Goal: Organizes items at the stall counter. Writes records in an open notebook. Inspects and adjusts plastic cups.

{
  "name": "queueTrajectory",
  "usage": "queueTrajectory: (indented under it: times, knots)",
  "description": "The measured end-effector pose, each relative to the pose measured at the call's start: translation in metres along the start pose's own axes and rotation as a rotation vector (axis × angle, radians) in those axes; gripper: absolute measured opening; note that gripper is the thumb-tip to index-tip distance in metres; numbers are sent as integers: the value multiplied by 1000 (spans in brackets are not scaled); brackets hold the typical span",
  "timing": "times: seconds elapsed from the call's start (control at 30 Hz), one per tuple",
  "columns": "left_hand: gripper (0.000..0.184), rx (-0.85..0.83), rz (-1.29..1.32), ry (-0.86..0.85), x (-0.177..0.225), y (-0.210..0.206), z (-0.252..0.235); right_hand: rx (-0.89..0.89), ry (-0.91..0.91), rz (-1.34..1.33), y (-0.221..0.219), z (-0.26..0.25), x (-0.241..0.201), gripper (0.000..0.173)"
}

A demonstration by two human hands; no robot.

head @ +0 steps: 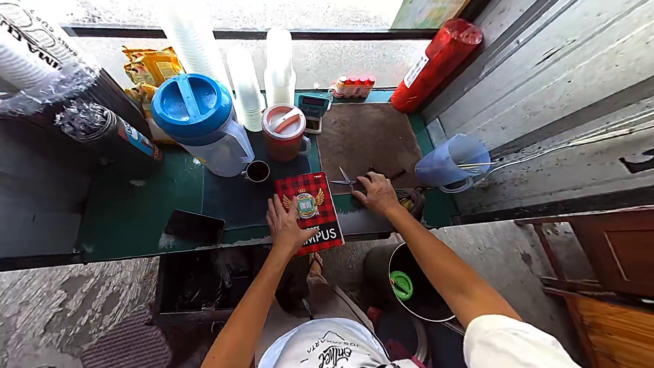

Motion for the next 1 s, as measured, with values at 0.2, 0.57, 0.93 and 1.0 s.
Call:
queueTrajectory:
  times: [0.2,0.57,0.93,1.0]
  knots:
    - [108,-214,-355,-29,1,-12,58,-23,-17,-23,6,19,5,74]
    - [50,321,482,186,-25,-41,122,63,-422,-146,13,38,21,45]
    - [32,58,1811,597,-13,-83,123,5,-165,-454,10,85,-68,44]
    - [29,-1,1793,635,-16,-83,122,58,-113,-478,2,85,-88,43]
Point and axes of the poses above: each hand's wrist, its own z-axis away from the middle knuckle, its own y-axis out of the back of the hand, x = y × z, the point moved 1 cm from there along -z, towards the middle knuckle, and after that the axes turned 11 degrees about y, right-handed, at the moved point
